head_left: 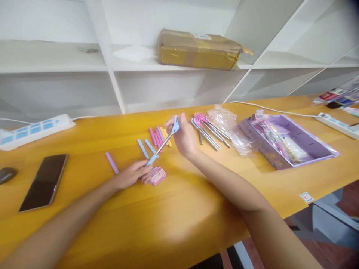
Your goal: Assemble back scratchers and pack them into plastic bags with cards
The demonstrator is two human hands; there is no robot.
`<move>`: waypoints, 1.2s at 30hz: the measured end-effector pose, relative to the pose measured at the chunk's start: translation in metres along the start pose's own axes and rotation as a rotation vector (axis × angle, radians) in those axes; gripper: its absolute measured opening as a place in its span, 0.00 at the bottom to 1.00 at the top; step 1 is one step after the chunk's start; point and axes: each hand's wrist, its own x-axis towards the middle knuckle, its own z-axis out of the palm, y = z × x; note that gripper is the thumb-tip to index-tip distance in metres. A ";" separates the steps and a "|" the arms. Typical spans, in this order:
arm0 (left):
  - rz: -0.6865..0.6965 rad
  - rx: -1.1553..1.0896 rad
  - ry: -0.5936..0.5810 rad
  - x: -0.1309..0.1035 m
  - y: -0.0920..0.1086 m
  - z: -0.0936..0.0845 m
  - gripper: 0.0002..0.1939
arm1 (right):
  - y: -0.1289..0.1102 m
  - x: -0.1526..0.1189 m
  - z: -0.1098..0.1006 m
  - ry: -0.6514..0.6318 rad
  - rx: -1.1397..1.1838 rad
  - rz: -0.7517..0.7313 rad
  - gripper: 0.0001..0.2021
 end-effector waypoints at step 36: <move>-0.041 0.154 -0.057 -0.005 -0.001 0.002 0.31 | 0.019 -0.008 0.008 0.065 0.029 -0.056 0.38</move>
